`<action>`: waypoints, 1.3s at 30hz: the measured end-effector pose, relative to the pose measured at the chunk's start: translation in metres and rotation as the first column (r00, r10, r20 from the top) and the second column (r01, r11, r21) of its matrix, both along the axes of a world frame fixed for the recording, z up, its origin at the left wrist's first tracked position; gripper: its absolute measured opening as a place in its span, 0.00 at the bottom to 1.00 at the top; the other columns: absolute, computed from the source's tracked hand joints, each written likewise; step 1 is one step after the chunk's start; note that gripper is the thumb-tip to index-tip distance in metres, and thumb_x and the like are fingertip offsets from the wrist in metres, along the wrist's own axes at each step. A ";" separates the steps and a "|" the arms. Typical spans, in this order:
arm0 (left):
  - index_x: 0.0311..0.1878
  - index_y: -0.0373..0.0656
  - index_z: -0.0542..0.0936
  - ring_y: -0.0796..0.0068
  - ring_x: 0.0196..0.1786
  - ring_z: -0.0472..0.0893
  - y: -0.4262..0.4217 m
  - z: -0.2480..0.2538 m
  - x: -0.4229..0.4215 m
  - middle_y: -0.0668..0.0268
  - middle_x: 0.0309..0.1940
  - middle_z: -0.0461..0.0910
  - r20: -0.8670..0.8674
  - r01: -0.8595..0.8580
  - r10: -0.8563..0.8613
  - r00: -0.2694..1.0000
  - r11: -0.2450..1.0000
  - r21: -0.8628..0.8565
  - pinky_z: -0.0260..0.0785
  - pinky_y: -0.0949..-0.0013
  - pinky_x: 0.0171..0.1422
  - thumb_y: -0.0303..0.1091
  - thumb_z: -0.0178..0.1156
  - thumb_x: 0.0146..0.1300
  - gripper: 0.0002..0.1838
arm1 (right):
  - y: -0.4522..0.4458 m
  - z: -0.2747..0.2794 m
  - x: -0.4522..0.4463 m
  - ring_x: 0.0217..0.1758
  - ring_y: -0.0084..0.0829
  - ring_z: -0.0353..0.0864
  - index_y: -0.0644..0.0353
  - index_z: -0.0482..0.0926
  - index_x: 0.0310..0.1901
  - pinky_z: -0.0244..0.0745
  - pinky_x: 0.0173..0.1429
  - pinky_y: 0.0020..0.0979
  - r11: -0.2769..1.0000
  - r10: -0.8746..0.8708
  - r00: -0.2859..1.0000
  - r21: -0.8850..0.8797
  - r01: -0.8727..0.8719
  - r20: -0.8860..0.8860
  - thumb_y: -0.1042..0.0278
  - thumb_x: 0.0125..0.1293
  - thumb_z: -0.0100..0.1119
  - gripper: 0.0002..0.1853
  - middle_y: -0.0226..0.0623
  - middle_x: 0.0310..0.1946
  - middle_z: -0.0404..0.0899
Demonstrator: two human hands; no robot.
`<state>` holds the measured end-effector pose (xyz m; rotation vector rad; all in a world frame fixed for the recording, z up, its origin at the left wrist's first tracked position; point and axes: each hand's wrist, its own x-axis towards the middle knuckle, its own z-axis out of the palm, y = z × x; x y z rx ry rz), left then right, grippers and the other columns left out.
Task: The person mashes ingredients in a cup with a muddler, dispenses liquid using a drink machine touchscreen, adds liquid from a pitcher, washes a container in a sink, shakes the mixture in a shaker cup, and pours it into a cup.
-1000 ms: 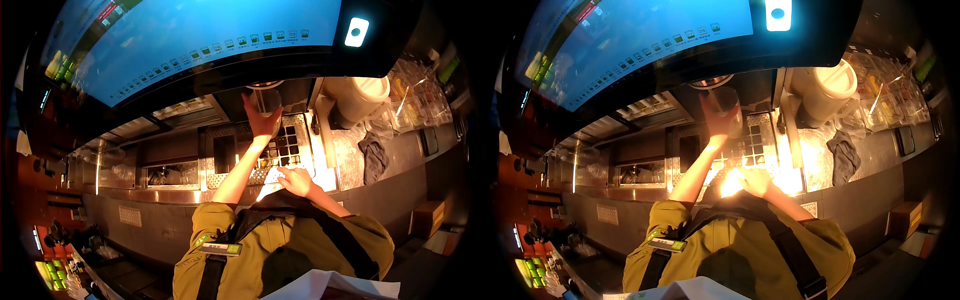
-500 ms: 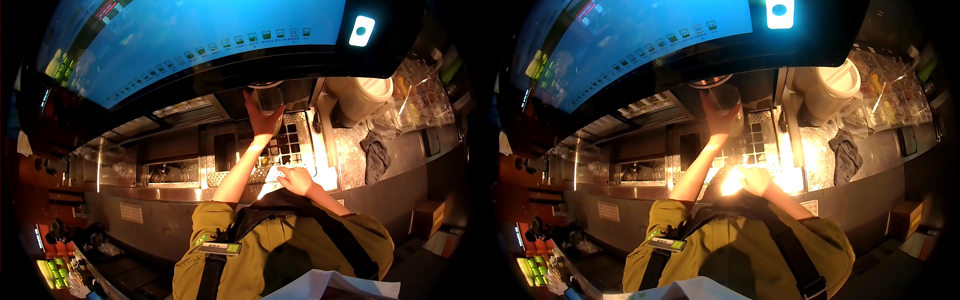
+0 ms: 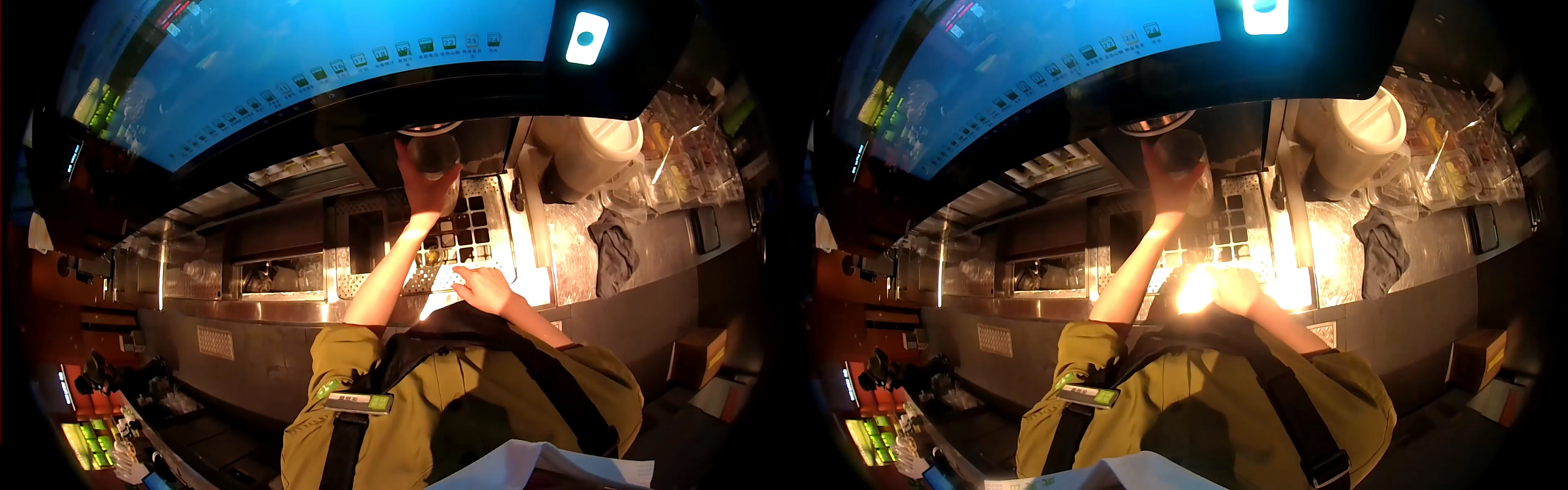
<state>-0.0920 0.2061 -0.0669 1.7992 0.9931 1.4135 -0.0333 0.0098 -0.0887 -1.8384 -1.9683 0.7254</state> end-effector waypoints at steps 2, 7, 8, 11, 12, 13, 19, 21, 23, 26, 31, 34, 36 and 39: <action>0.68 0.35 0.42 0.55 0.63 0.60 0.007 -0.007 -0.001 0.48 0.61 0.56 -0.009 -0.003 0.003 1.000 1.000 0.015 0.53 0.61 0.66 0.39 0.74 0.38 0.60 | 0.000 0.000 0.001 0.29 0.47 0.78 0.58 0.74 0.48 0.72 0.36 0.45 0.999 0.009 1.000 -0.031 -0.009 0.007 0.56 0.59 0.51 0.19 0.45 0.23 0.79; 0.68 0.34 0.43 0.54 0.63 0.61 0.013 -0.008 -0.001 0.48 0.60 0.58 -0.012 0.007 -0.007 1.000 0.999 0.045 0.55 0.61 0.66 0.41 0.75 0.37 0.61 | -0.003 0.004 0.002 0.30 0.46 0.78 0.59 0.73 0.49 0.71 0.35 0.44 1.000 -0.004 1.000 -0.019 0.004 -0.003 0.57 0.60 0.50 0.19 0.45 0.23 0.79; 0.68 0.34 0.43 0.54 0.63 0.61 0.012 -0.007 -0.001 0.48 0.60 0.58 -0.012 0.008 -0.008 1.000 1.000 0.025 0.55 0.61 0.66 0.41 0.75 0.37 0.61 | -0.005 0.004 0.003 0.30 0.46 0.78 0.59 0.73 0.49 0.71 0.35 0.44 1.000 0.001 1.000 -0.023 -0.001 -0.004 0.57 0.60 0.50 0.19 0.43 0.23 0.79; 0.67 0.33 0.44 0.55 0.64 0.60 0.008 0.000 -0.002 0.47 0.62 0.57 -0.019 0.007 -0.007 1.000 1.000 -0.014 0.55 0.62 0.66 0.40 0.75 0.37 0.60 | -0.010 -0.001 0.005 0.30 0.46 0.78 0.59 0.73 0.49 0.71 0.34 0.44 1.000 -0.020 1.000 -0.018 0.020 0.011 0.57 0.60 0.50 0.19 0.43 0.23 0.79; 0.67 0.33 0.44 0.55 0.64 0.60 0.008 0.003 -0.002 0.47 0.62 0.57 -0.018 0.009 -0.009 1.000 1.000 -0.021 0.55 0.62 0.66 0.40 0.75 0.37 0.60 | -0.012 -0.002 0.005 0.29 0.46 0.78 0.59 0.73 0.49 0.71 0.34 0.44 1.000 -0.016 1.000 0.006 0.016 0.005 0.57 0.59 0.51 0.19 0.43 0.23 0.79; 0.67 0.32 0.44 0.55 0.64 0.60 0.007 0.006 -0.003 0.47 0.62 0.57 -0.016 0.010 -0.011 1.000 1.000 -0.027 0.55 0.62 0.66 0.40 0.75 0.37 0.60 | -0.014 -0.001 0.006 0.29 0.46 0.78 0.59 0.73 0.49 0.72 0.35 0.44 1.000 -0.019 1.000 0.011 0.019 0.006 0.57 0.59 0.51 0.19 0.43 0.23 0.79; 0.67 0.33 0.44 0.60 0.61 0.65 0.002 0.006 -0.012 0.51 0.58 0.63 0.040 0.000 0.002 0.999 0.999 -0.046 0.58 0.64 0.64 0.35 0.75 0.37 0.59 | -0.026 -0.002 0.012 0.29 0.46 0.78 0.59 0.73 0.49 0.72 0.34 0.43 0.999 -0.020 1.000 0.030 0.021 -0.013 0.58 0.59 0.51 0.19 0.43 0.23 0.79; 0.68 0.34 0.45 0.62 0.62 0.64 -0.003 0.004 -0.017 0.53 0.59 0.63 0.080 -0.010 0.012 0.997 1.000 -0.017 0.58 0.64 0.64 0.32 0.74 0.38 0.57 | -0.029 -0.001 0.015 0.28 0.46 0.78 0.60 0.73 0.49 0.73 0.34 0.43 1.000 -0.020 0.999 0.021 0.021 -0.027 0.58 0.59 0.51 0.19 0.43 0.22 0.79; 0.68 0.37 0.45 0.63 0.63 0.63 -0.009 0.003 -0.024 0.54 0.60 0.62 0.122 -0.036 0.041 0.992 0.998 -0.042 0.57 0.65 0.65 0.30 0.73 0.39 0.56 | -0.035 -0.003 0.015 0.28 0.46 0.78 0.60 0.73 0.48 0.73 0.35 0.43 0.999 -0.016 0.999 -0.044 0.014 -0.039 0.57 0.59 0.50 0.19 0.44 0.22 0.79; 0.69 0.43 0.45 0.64 0.64 0.61 -0.012 -0.014 -0.048 0.56 0.62 0.60 0.055 -0.113 0.109 0.992 0.991 0.070 0.58 0.66 0.65 0.26 0.71 0.41 0.55 | -0.035 -0.024 0.016 0.30 0.49 0.78 0.61 0.74 0.47 0.73 0.36 0.44 0.974 0.046 0.999 -0.221 -0.049 -0.018 0.55 0.60 0.48 0.20 0.47 0.25 0.78; 0.69 0.38 0.44 0.66 0.62 0.64 -0.043 0.019 -0.087 0.54 0.60 0.63 0.212 -0.175 0.188 0.959 0.981 -0.079 0.56 0.67 0.66 0.24 0.69 0.38 0.56 | -0.012 0.007 0.017 0.39 0.50 0.78 0.56 0.73 0.51 0.71 0.45 0.46 0.948 0.234 0.972 -0.219 -0.229 -0.004 0.51 0.60 0.47 0.23 0.51 0.32 0.79; 0.69 0.39 0.45 0.63 0.62 0.63 -0.061 0.029 -0.122 0.53 0.60 0.62 0.170 -0.275 0.285 0.943 0.958 -0.080 0.54 0.65 0.66 0.29 0.72 0.38 0.57 | 0.015 0.012 0.004 0.36 0.48 0.78 0.56 0.73 0.51 0.73 0.39 0.46 0.891 0.448 0.886 -0.139 -0.432 0.120 0.52 0.59 0.48 0.22 0.49 0.30 0.79; 0.70 0.42 0.45 0.64 0.62 0.62 -0.076 0.032 -0.146 0.57 0.59 0.61 0.142 -0.336 0.331 0.933 0.942 0.017 0.53 0.64 0.67 0.28 0.72 0.39 0.57 | 0.033 0.014 -0.009 0.33 0.47 0.79 0.57 0.73 0.49 0.73 0.33 0.46 0.853 0.519 0.831 -0.057 -0.519 0.201 0.54 0.58 0.49 0.21 0.49 0.28 0.79; 0.69 0.41 0.45 0.65 0.60 0.64 -0.097 0.046 -0.182 0.58 0.57 0.62 0.174 -0.375 0.367 0.914 0.927 0.012 0.54 0.65 0.66 0.27 0.71 0.40 0.55 | 0.048 0.071 -0.046 0.32 0.47 0.79 0.61 0.73 0.49 0.73 0.35 0.45 0.827 0.555 0.812 -0.021 -0.561 0.183 0.57 0.60 0.49 0.20 0.50 0.27 0.79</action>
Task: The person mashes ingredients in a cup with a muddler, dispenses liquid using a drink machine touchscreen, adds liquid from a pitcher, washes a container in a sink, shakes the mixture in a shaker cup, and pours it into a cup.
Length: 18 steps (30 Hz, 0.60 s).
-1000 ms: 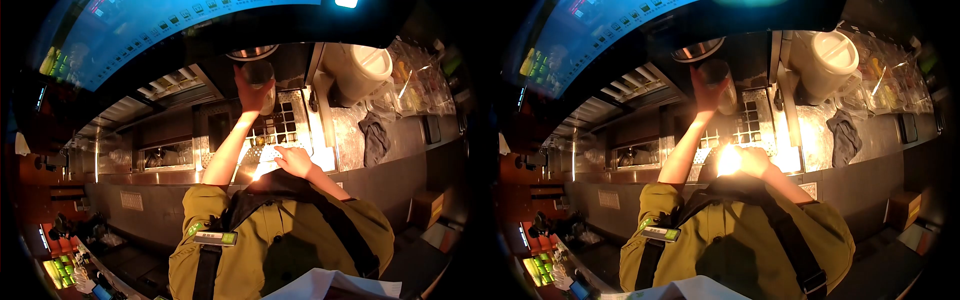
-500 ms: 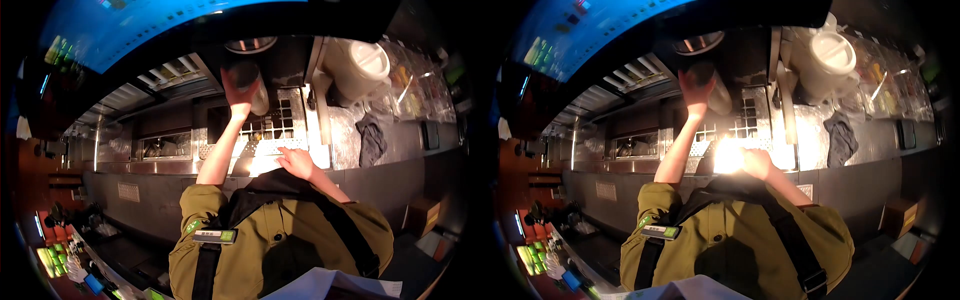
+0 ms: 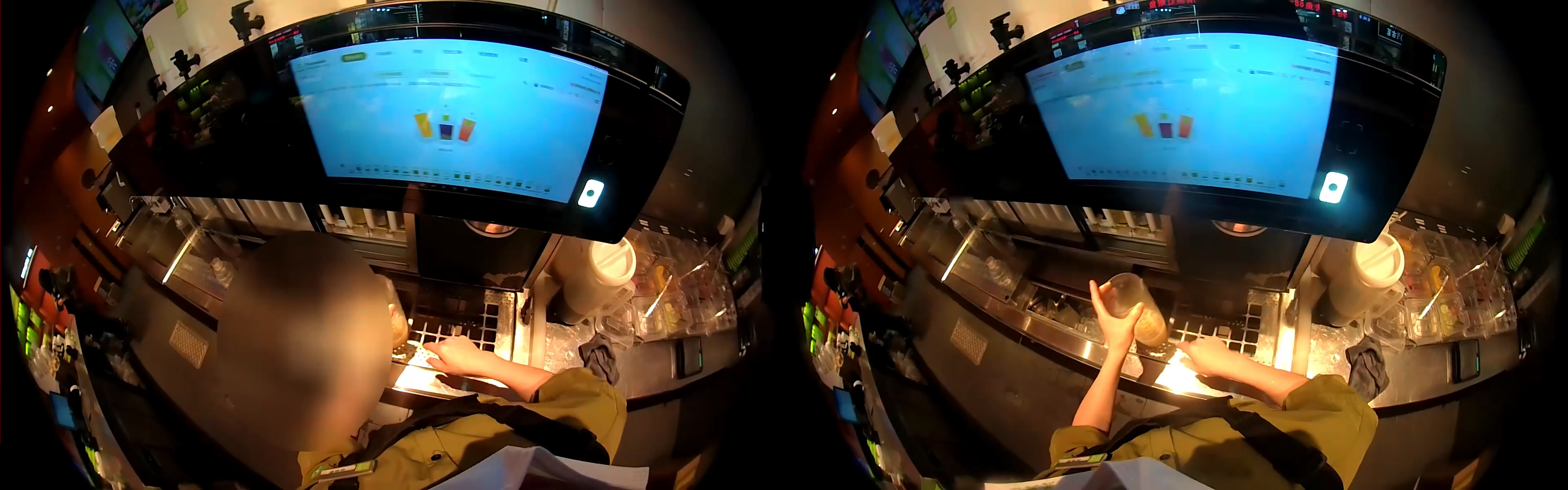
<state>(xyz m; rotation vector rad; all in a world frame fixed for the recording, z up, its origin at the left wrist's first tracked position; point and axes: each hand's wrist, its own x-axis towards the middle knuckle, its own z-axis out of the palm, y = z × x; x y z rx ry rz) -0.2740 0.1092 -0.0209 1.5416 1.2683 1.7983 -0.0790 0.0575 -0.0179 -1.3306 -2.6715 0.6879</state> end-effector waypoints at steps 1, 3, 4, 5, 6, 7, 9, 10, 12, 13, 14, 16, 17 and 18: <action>0.69 0.41 0.45 0.65 0.60 0.64 -0.003 0.001 -0.016 0.58 0.57 0.62 -0.003 -0.019 0.019 1.000 1.000 0.005 0.54 0.65 0.65 0.27 0.70 0.40 0.55 | 0.003 0.000 -0.014 0.32 0.47 0.79 0.62 0.73 0.49 0.73 0.36 0.45 1.000 0.003 0.999 0.016 -0.002 -0.051 0.57 0.60 0.49 0.21 0.50 0.27 0.79; 0.70 0.42 0.43 0.65 0.59 0.64 -0.011 -0.002 -0.049 0.59 0.57 0.62 0.065 -0.020 0.018 0.998 0.999 0.028 0.54 0.64 0.65 0.27 0.69 0.41 0.55 | 0.008 0.001 -0.044 0.32 0.48 0.79 0.63 0.73 0.50 0.73 0.39 0.44 0.998 0.037 0.993 0.051 -0.032 -0.115 0.56 0.59 0.49 0.22 0.50 0.27 0.79; 0.70 0.42 0.43 0.66 0.59 0.65 -0.019 -0.001 -0.067 0.59 0.57 0.62 0.095 -0.018 0.017 0.995 1.000 0.004 0.54 0.63 0.65 0.27 0.68 0.42 0.55 | 0.012 -0.001 -0.060 0.32 0.47 0.79 0.62 0.74 0.50 0.73 0.37 0.44 0.996 0.081 0.990 0.055 -0.075 -0.119 0.56 0.58 0.50 0.22 0.50 0.28 0.79; 0.70 0.44 0.43 0.66 0.59 0.65 -0.022 -0.004 -0.087 0.60 0.57 0.62 0.118 -0.041 0.040 0.992 0.999 0.009 0.54 0.62 0.65 0.26 0.67 0.42 0.54 | 0.017 0.000 -0.080 0.31 0.47 0.79 0.61 0.74 0.50 0.74 0.36 0.44 0.996 0.085 0.995 0.041 -0.083 -0.048 0.55 0.57 0.51 0.22 0.50 0.27 0.79; 0.70 0.46 0.43 0.66 0.58 0.66 -0.028 -0.007 -0.109 0.61 0.58 0.62 0.175 -0.029 0.028 0.984 1.000 0.003 0.54 0.59 0.65 0.25 0.66 0.43 0.53 | 0.021 0.001 -0.102 0.31 0.47 0.79 0.59 0.74 0.51 0.74 0.34 0.44 0.996 0.086 0.996 0.025 -0.087 0.021 0.55 0.57 0.51 0.23 0.50 0.27 0.79; 0.70 0.46 0.42 0.65 0.59 0.64 -0.033 -0.005 -0.130 0.60 0.59 0.61 0.203 -0.037 0.038 0.978 0.999 -0.011 0.53 0.60 0.66 0.24 0.66 0.42 0.54 | 0.027 -0.002 -0.122 0.28 0.47 0.79 0.57 0.73 0.52 0.74 0.32 0.45 0.990 0.100 0.993 0.096 -0.105 0.064 0.53 0.56 0.52 0.24 0.48 0.24 0.79; 0.70 0.48 0.42 0.63 0.60 0.63 -0.050 0.006 -0.172 0.59 0.60 0.59 0.219 -0.058 0.069 0.973 0.997 -0.054 0.52 0.59 0.68 0.21 0.65 0.41 0.55 | 0.035 0.007 -0.165 0.28 0.47 0.79 0.57 0.73 0.48 0.74 0.33 0.44 0.984 0.098 0.995 0.151 -0.095 -0.011 0.53 0.58 0.51 0.21 0.48 0.23 0.78; 0.70 0.47 0.42 0.62 0.61 0.63 -0.055 0.004 -0.197 0.59 0.60 0.59 0.235 -0.058 0.064 0.970 0.998 -0.031 0.53 0.60 0.68 0.21 0.65 0.41 0.55 | 0.034 0.019 -0.189 0.28 0.47 0.79 0.58 0.74 0.44 0.74 0.34 0.43 0.987 0.074 0.996 0.146 -0.067 -0.041 0.54 0.58 0.51 0.18 0.49 0.24 0.78; 0.70 0.45 0.42 0.61 0.61 0.62 -0.069 0.009 -0.241 0.58 0.60 0.59 0.196 -0.079 0.065 0.978 0.995 0.066 0.52 0.60 0.68 0.20 0.65 0.41 0.55 | 0.045 0.020 -0.239 0.29 0.48 0.79 0.59 0.74 0.41 0.74 0.34 0.43 0.990 0.088 0.991 0.123 -0.075 -0.098 0.54 0.59 0.50 0.17 0.49 0.24 0.78; 0.70 0.43 0.44 0.63 0.60 0.63 -0.078 0.011 -0.261 0.58 0.60 0.59 0.188 -0.130 0.122 0.975 0.991 0.033 0.52 0.61 0.67 0.24 0.65 0.41 0.53 | 0.043 0.033 -0.266 0.31 0.47 0.79 0.60 0.74 0.42 0.74 0.36 0.43 0.964 0.106 0.991 0.254 -0.082 -0.081 0.54 0.60 0.50 0.18 0.49 0.26 0.79; 0.70 0.42 0.44 0.63 0.61 0.63 -0.085 0.011 -0.281 0.58 0.59 0.59 0.156 -0.127 0.121 0.980 0.991 0.029 0.52 0.61 0.67 0.25 0.66 0.39 0.55 | 0.044 0.046 -0.291 0.33 0.47 0.79 0.60 0.73 0.44 0.73 0.38 0.44 0.983 0.097 0.995 0.157 -0.090 -0.037 0.53 0.60 0.50 0.19 0.49 0.28 0.79; 0.69 0.40 0.43 0.62 0.61 0.62 -0.103 0.012 -0.329 0.58 0.59 0.60 0.094 -0.202 0.200 0.975 0.979 0.015 0.53 0.62 0.67 0.27 0.69 0.36 0.57 | 0.057 0.044 -0.336 0.35 0.48 0.79 0.58 0.72 0.48 0.73 0.39 0.44 0.961 0.191 0.968 0.232 -0.150 -0.164 0.52 0.60 0.50 0.21 0.49 0.31 0.79; 0.69 0.38 0.44 0.63 0.61 0.62 -0.107 0.010 -0.349 0.58 0.59 0.60 0.070 -0.234 0.231 0.970 0.971 0.045 0.54 0.62 0.66 0.30 0.70 0.34 0.58 | 0.061 0.057 -0.359 0.37 0.49 0.78 0.55 0.72 0.51 0.73 0.41 0.44 0.964 0.195 0.964 0.216 -0.155 -0.182 0.51 0.59 0.50 0.22 0.49 0.32 0.79; 0.68 0.38 0.45 0.62 0.61 0.63 -0.112 0.010 -0.371 0.57 0.58 0.61 0.063 -0.250 0.248 0.967 0.968 0.020 0.55 0.61 0.66 0.30 0.71 0.35 0.58 | 0.069 0.065 -0.382 0.35 0.46 0.79 0.58 0.73 0.51 0.73 0.38 0.41 0.953 0.227 0.963 0.235 -0.189 -0.146 0.53 0.59 0.52 0.23 0.47 0.32 0.79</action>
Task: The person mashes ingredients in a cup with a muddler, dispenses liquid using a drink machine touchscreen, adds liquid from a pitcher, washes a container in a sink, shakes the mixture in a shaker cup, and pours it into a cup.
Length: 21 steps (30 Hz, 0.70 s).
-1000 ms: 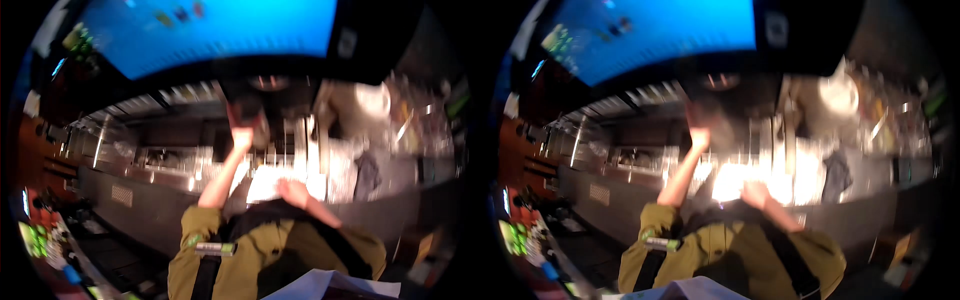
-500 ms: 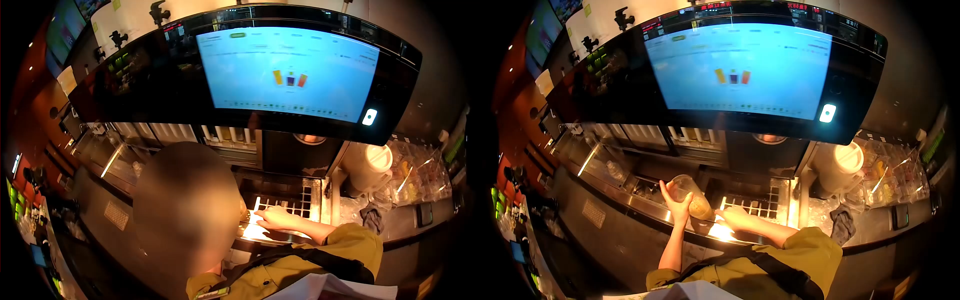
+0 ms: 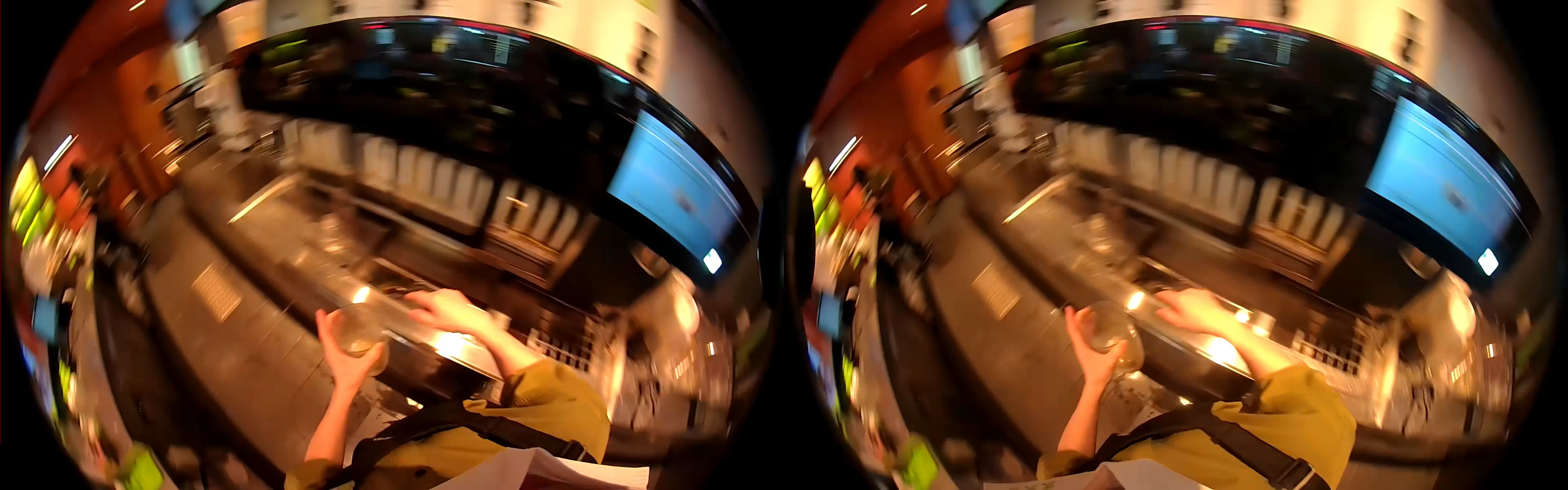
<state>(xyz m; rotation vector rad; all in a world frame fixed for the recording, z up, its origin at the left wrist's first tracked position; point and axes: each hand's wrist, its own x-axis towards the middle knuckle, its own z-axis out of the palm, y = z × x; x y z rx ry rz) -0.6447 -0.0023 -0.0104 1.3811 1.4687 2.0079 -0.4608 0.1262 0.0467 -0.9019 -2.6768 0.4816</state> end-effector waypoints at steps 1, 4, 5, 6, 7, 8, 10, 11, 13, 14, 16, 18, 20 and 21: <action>0.68 0.38 0.45 0.62 0.61 0.64 -0.004 0.002 -0.021 0.57 0.58 0.61 -0.006 -0.045 0.045 0.999 0.999 -0.024 0.55 0.61 0.65 0.31 0.71 0.35 0.58 | 0.010 0.010 -0.023 0.38 0.48 0.78 0.56 0.72 0.51 0.73 0.42 0.43 0.998 0.023 1.000 -0.062 -0.022 0.012 0.52 0.58 0.51 0.22 0.47 0.33 0.79; 0.68 0.37 0.45 0.61 0.59 0.66 -0.005 -0.014 -0.083 0.55 0.57 0.62 0.025 -0.136 0.135 0.990 0.991 0.011 0.56 0.60 0.65 0.34 0.73 0.35 0.59 | 0.044 0.016 -0.089 0.38 0.46 0.78 0.57 0.74 0.49 0.73 0.43 0.42 0.997 0.057 0.998 -0.054 -0.058 -0.019 0.53 0.58 0.51 0.21 0.44 0.33 0.80; 0.68 0.37 0.45 0.61 0.59 0.66 -0.002 -0.023 -0.099 0.55 0.57 0.63 0.040 -0.158 0.157 0.987 0.987 0.034 0.57 0.60 0.65 0.34 0.73 0.35 0.59 | 0.057 0.018 -0.109 0.38 0.46 0.79 0.57 0.74 0.49 0.73 0.43 0.42 0.997 0.065 0.998 -0.034 -0.066 -0.026 0.53 0.58 0.51 0.21 0.45 0.34 0.80; 0.68 0.37 0.45 0.61 0.59 0.66 0.000 -0.028 -0.115 0.55 0.57 0.63 0.033 -0.190 0.189 0.981 0.982 0.014 0.57 0.60 0.65 0.35 0.73 0.35 0.59 | 0.070 0.023 -0.132 0.38 0.46 0.79 0.58 0.74 0.49 0.73 0.44 0.41 0.997 0.076 0.997 -0.014 -0.076 -0.034 0.53 0.58 0.51 0.21 0.45 0.34 0.80; 0.68 0.37 0.44 0.61 0.59 0.66 -0.001 -0.030 -0.134 0.54 0.57 0.63 0.025 -0.224 0.224 0.974 0.975 -0.005 0.57 0.60 0.65 0.35 0.73 0.35 0.59 | 0.083 0.027 -0.158 0.29 0.42 0.79 0.61 0.75 0.48 0.72 0.34 0.37 0.982 0.160 0.976 0.126 -0.142 -0.147 0.59 0.58 0.55 0.19 0.44 0.26 0.79; 0.68 0.37 0.44 0.61 0.59 0.67 0.002 -0.032 -0.153 0.54 0.57 0.63 0.016 -0.259 0.259 0.966 0.966 -0.028 0.57 0.60 0.65 0.35 0.73 0.35 0.59 | 0.097 0.035 -0.183 0.28 0.39 0.79 0.61 0.75 0.47 0.72 0.33 0.34 0.984 0.164 0.969 0.098 -0.148 -0.183 0.61 0.57 0.55 0.18 0.43 0.25 0.79; 0.69 0.40 0.43 0.62 0.61 0.64 0.018 -0.032 -0.188 0.56 0.58 0.60 0.027 -0.257 0.260 0.965 0.963 -0.077 0.54 0.60 0.66 0.35 0.73 0.36 0.59 | 0.128 0.064 -0.235 0.36 0.40 0.81 0.61 0.77 0.44 0.74 0.41 0.35 0.984 0.171 0.947 0.093 -0.151 -0.272 0.62 0.57 0.53 0.16 0.45 0.34 0.80; 0.69 0.40 0.43 0.62 0.61 0.64 0.029 -0.031 -0.207 0.56 0.58 0.60 0.027 -0.266 0.269 0.963 0.960 -0.085 0.55 0.60 0.66 0.34 0.73 0.37 0.59 | 0.143 0.083 -0.262 0.34 0.38 0.81 0.62 0.77 0.44 0.74 0.39 0.33 0.969 0.245 0.867 0.147 -0.200 -0.433 0.65 0.57 0.55 0.14 0.44 0.35 0.79; 0.69 0.40 0.42 0.62 0.61 0.64 0.052 -0.029 -0.246 0.56 0.58 0.60 -0.019 -0.271 0.270 0.963 0.960 -0.077 0.54 0.59 0.67 0.33 0.72 0.37 0.59 | 0.183 0.121 -0.320 0.27 0.29 0.76 0.63 0.76 0.43 0.71 0.35 0.28 0.928 0.351 0.724 0.325 -0.184 -0.594 0.70 0.57 0.56 0.13 0.38 0.30 0.77; 0.69 0.38 0.42 0.61 0.61 0.64 0.068 -0.023 -0.267 0.55 0.58 0.61 -0.029 -0.293 0.292 0.956 0.955 -0.045 0.55 0.59 0.67 0.34 0.73 0.36 0.60 | 0.199 0.152 -0.350 0.27 0.23 0.74 0.64 0.77 0.42 0.70 0.34 0.25 0.903 0.392 0.655 0.407 -0.140 -0.645 0.71 0.57 0.57 0.11 0.34 0.28 0.76; 0.68 0.35 0.43 0.61 0.60 0.65 0.093 -0.012 -0.300 0.53 0.57 0.62 -0.046 -0.317 0.316 0.948 0.949 -0.009 0.56 0.60 0.66 0.34 0.73 0.36 0.60 | 0.237 0.214 -0.410 0.30 0.21 0.75 0.65 0.77 0.39 0.71 0.37 0.24 0.925 0.376 0.429 0.303 -0.230 -0.821 0.71 0.58 0.56 0.09 0.34 0.29 0.77; 0.69 0.36 0.42 0.60 0.60 0.66 0.118 -0.005 -0.336 0.53 0.57 0.62 -0.052 -0.344 0.345 0.937 0.939 0.020 0.57 0.60 0.66 0.35 0.74 0.35 0.61 | 0.291 0.285 -0.471 0.35 0.23 0.76 0.66 0.76 0.41 0.71 0.41 0.25 0.846 0.451 0.429 0.528 0.073 -0.782 0.66 0.60 0.56 0.12 0.34 0.32 0.78; 0.69 0.37 0.42 0.60 0.60 0.66 0.135 0.004 -0.366 0.53 0.57 0.63 -0.011 -0.389 0.390 0.921 0.920 0.033 0.57 0.60 0.66 0.36 0.74 0.34 0.62 | 0.361 0.351 -0.527 0.43 0.42 0.78 0.67 0.76 0.43 0.71 0.48 0.37 0.644 0.452 0.477 0.646 0.411 -0.754 0.55 0.56 0.58 0.22 0.49 0.39 0.78; 0.69 0.37 0.42 0.60 0.60 0.66 0.144 0.007 -0.379 0.54 0.58 0.62 0.021 -0.414 0.413 0.910 0.909 0.049 0.56 0.60 0.66 0.36 0.74 0.34 0.62 | 0.391 0.382 -0.544 0.46 0.44 0.77 0.67 0.75 0.44 0.70 0.49 0.39 0.682 0.300 0.619 0.617 0.393 -0.726 0.51 0.56 0.56 0.24 0.51 0.41 0.77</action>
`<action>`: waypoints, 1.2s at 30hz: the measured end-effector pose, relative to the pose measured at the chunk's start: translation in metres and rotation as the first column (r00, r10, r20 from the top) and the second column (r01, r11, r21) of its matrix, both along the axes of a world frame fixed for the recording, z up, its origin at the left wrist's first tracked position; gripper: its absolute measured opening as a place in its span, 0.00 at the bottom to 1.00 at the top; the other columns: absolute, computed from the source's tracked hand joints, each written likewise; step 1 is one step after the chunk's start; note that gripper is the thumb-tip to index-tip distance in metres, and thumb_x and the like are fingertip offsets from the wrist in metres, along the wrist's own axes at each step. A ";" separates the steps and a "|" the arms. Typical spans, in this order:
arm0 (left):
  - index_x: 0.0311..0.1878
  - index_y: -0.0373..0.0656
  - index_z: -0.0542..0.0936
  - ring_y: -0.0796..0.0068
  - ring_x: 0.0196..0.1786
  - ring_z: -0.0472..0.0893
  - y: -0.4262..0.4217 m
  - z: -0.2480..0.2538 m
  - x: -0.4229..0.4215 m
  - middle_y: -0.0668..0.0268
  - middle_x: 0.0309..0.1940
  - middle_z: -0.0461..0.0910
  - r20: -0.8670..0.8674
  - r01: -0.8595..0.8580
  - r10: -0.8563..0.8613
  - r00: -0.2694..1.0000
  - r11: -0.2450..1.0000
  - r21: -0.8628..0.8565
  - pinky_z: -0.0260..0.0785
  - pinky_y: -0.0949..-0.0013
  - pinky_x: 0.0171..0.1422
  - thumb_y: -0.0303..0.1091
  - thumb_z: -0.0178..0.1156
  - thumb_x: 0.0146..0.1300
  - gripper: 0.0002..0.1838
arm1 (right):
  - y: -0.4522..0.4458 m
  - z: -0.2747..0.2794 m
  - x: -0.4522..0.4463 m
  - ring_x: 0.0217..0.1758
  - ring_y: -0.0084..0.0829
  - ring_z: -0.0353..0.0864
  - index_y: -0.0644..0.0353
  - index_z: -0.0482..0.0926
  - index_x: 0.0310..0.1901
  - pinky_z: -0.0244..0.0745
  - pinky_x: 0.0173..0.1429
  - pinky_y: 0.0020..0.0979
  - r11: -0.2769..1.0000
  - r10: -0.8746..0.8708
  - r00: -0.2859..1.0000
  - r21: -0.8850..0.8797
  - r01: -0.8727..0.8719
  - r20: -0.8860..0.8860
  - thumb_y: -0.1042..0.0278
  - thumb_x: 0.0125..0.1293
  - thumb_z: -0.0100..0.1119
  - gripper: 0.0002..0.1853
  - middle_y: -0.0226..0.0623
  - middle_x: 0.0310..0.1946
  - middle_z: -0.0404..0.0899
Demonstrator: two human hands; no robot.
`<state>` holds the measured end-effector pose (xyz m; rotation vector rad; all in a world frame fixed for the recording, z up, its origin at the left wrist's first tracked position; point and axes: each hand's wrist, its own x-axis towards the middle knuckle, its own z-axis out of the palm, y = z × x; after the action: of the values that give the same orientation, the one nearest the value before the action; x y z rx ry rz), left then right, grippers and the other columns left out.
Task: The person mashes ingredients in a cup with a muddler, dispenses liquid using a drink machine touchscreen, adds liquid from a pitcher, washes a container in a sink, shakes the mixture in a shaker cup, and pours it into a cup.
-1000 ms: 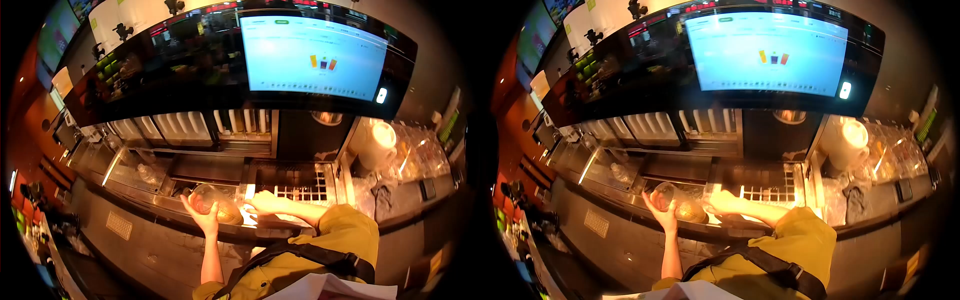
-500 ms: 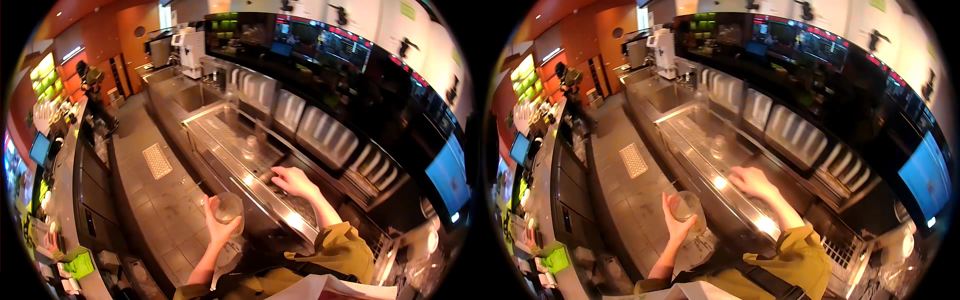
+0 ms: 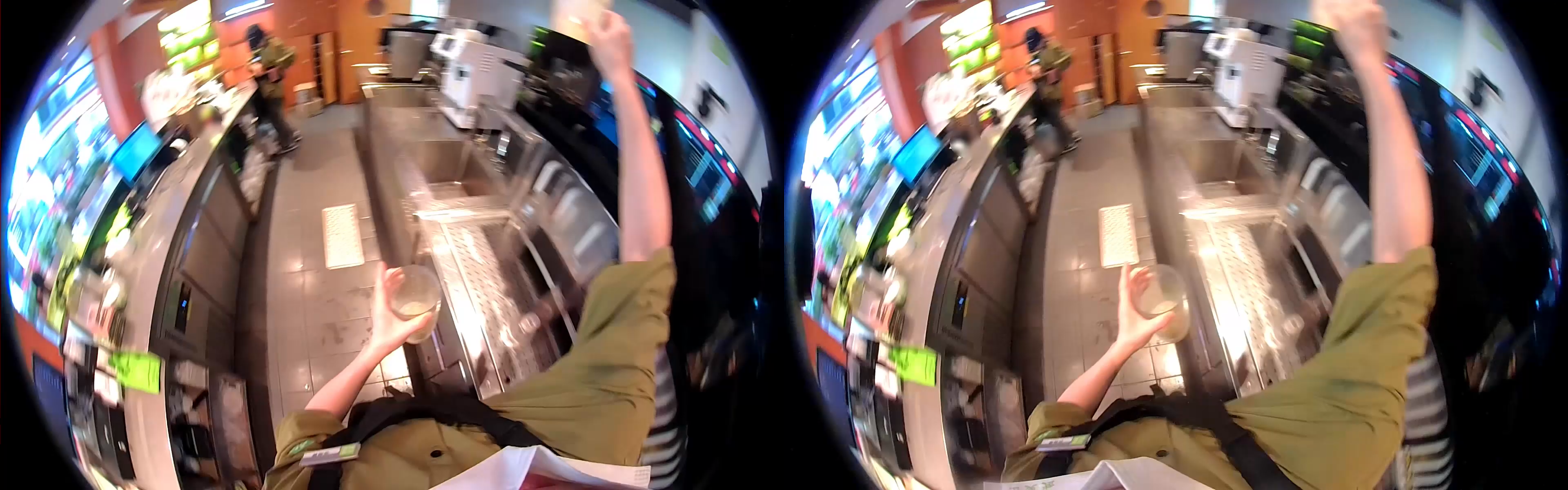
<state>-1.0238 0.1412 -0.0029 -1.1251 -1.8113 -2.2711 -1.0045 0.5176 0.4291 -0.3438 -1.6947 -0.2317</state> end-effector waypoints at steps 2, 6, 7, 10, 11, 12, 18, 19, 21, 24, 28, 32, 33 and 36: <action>0.69 0.39 0.41 0.60 0.60 0.65 0.012 0.007 -0.026 0.54 0.58 0.62 0.033 -0.048 0.047 0.998 0.998 0.027 0.55 0.60 0.67 0.37 0.74 0.35 0.62 | 0.072 0.045 -0.030 0.35 0.39 0.79 0.65 0.79 0.37 0.71 0.42 0.38 0.996 -0.006 0.989 -0.085 0.019 0.150 0.44 0.53 0.58 0.27 0.49 0.33 0.80; 0.69 0.39 0.40 0.60 0.62 0.63 0.032 0.009 -0.081 0.56 0.58 0.61 0.146 -0.044 0.040 0.988 0.999 0.031 0.53 0.60 0.68 0.37 0.74 0.35 0.62 | 0.149 0.069 -0.038 0.25 0.27 0.73 0.66 0.79 0.20 0.65 0.31 0.34 0.978 -0.067 0.969 -0.177 0.111 0.238 0.36 0.52 0.55 0.31 0.36 0.19 0.76; 0.69 0.39 0.40 0.60 0.62 0.63 0.037 0.009 -0.095 0.56 0.58 0.60 0.175 -0.030 0.027 0.984 0.999 0.015 0.52 0.60 0.69 0.37 0.74 0.35 0.63 | 0.162 0.064 -0.029 0.24 0.27 0.73 0.65 0.79 0.20 0.65 0.31 0.34 0.974 -0.082 0.969 -0.188 0.128 0.235 0.37 0.52 0.55 0.31 0.36 0.18 0.76; 0.69 0.38 0.39 0.59 0.62 0.62 0.052 0.004 -0.141 0.54 0.59 0.59 0.157 -0.021 0.025 0.987 1.000 -0.022 0.52 0.58 0.69 0.36 0.74 0.36 0.62 | 0.177 0.036 0.009 0.23 0.26 0.71 0.65 0.78 0.20 0.63 0.30 0.33 0.959 -0.101 0.974 -0.243 0.149 0.201 0.39 0.53 0.55 0.29 0.34 0.18 0.75; 0.69 0.39 0.39 0.59 0.63 0.62 0.058 0.003 -0.157 0.54 0.59 0.58 0.145 -0.009 0.015 0.989 0.999 -0.043 0.52 0.58 0.69 0.36 0.73 0.36 0.62 | 0.173 0.022 0.027 0.23 0.25 0.71 0.64 0.78 0.20 0.63 0.30 0.32 0.950 -0.114 0.976 -0.268 0.162 0.187 0.40 0.53 0.55 0.28 0.34 0.18 0.74; 0.69 0.38 0.40 0.59 0.63 0.62 0.066 0.000 -0.175 0.54 0.59 0.58 0.176 0.014 -0.010 0.984 1.000 -0.023 0.51 0.57 0.69 0.36 0.73 0.36 0.61 | 0.171 0.008 0.043 0.23 0.25 0.70 0.64 0.78 0.20 0.62 0.30 0.32 0.940 -0.126 0.976 -0.293 0.175 0.179 0.41 0.53 0.55 0.28 0.33 0.17 0.74; 0.69 0.40 0.41 0.62 0.62 0.62 0.119 -0.004 -0.292 0.58 0.57 0.60 0.075 0.074 -0.077 0.994 0.996 0.039 0.50 0.63 0.69 0.32 0.71 0.37 0.59 | 0.142 -0.053 0.094 0.21 0.23 0.67 0.63 0.77 0.20 0.59 0.28 0.29 0.878 -0.207 0.975 -0.425 0.221 0.080 0.46 0.55 0.54 0.24 0.31 0.16 0.71; 0.69 0.39 0.42 0.63 0.62 0.62 0.127 0.002 -0.309 0.59 0.56 0.60 0.052 0.066 -0.067 0.996 0.998 0.019 0.50 0.64 0.69 0.32 0.71 0.37 0.59 | 0.129 -0.056 0.088 0.21 0.23 0.67 0.63 0.77 0.20 0.59 0.28 0.29 0.871 -0.218 0.974 -0.437 0.224 0.065 0.47 0.55 0.54 0.23 0.30 0.16 0.71; 0.69 0.39 0.43 0.64 0.61 0.62 0.147 0.007 -0.348 0.59 0.55 0.61 0.039 0.150 -0.152 0.988 0.988 0.049 0.51 0.63 0.69 0.32 0.72 0.36 0.59 | 0.105 -0.064 0.068 0.20 0.22 0.66 0.62 0.76 0.21 0.58 0.27 0.28 0.866 -0.208 0.978 -0.460 0.199 0.031 0.48 0.56 0.54 0.22 0.29 0.16 0.70; 0.69 0.39 0.44 0.65 0.60 0.63 0.185 0.014 -0.397 0.60 0.54 0.63 0.039 0.278 -0.283 0.958 0.955 0.109 0.51 0.62 0.69 0.30 0.72 0.36 0.59 | 0.081 -0.080 0.024 0.19 0.21 0.64 0.62 0.76 0.21 0.56 0.26 0.27 0.859 -0.111 0.991 -0.508 0.060 -0.072 0.51 0.57 0.53 0.20 0.28 0.15 0.69; 0.68 0.38 0.46 0.64 0.59 0.65 0.240 0.009 -0.431 0.59 0.54 0.65 -0.007 0.344 -0.344 0.939 0.938 0.043 0.54 0.62 0.68 0.29 0.74 0.35 0.58 | 0.066 -0.105 -0.062 0.18 0.20 0.62 0.61 0.75 0.21 0.54 0.25 0.25 0.772 0.167 0.950 -0.564 -0.293 -0.265 0.54 0.58 0.53 0.18 0.26 0.15 0.67; 0.67 0.38 0.50 0.62 0.57 0.69 0.292 -0.010 -0.453 0.56 0.53 0.66 -0.068 0.356 -0.358 0.931 0.934 -0.039 0.60 0.62 0.64 0.33 0.76 0.33 0.58 | 0.067 -0.140 -0.155 0.17 0.18 0.60 0.60 0.74 0.21 0.53 0.24 0.24 0.515 0.417 0.761 -0.561 -0.648 -0.497 0.57 0.59 0.52 0.16 0.24 0.14 0.65; 0.67 0.39 0.51 0.62 0.57 0.69 0.301 -0.015 -0.454 0.56 0.53 0.66 -0.078 0.380 -0.384 0.920 0.923 -0.064 0.60 0.62 0.64 0.33 0.77 0.33 0.58 | 0.069 -0.151 -0.175 0.17 0.18 0.60 0.60 0.74 0.21 0.52 0.23 0.23 0.440 0.449 0.707 -0.553 -0.708 -0.547 0.58 0.59 0.52 0.15 0.24 0.14 0.65; 0.67 0.40 0.52 0.62 0.56 0.70 0.326 -0.027 -0.455 0.56 0.52 0.67 -0.119 0.421 -0.436 0.892 0.898 -0.131 0.61 0.63 0.63 0.32 0.77 0.31 0.57 | 0.074 -0.193 -0.221 0.16 0.17 0.58 0.59 0.73 0.22 0.51 0.22 0.22 0.291 0.478 0.597 -0.525 -0.800 -0.644 0.60 0.60 0.52 0.14 0.22 0.13 0.63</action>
<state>-1.4793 0.4670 -0.0304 -1.8204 -1.7805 -2.2377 -1.2254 0.5920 0.2361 -0.2562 -1.3076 1.2282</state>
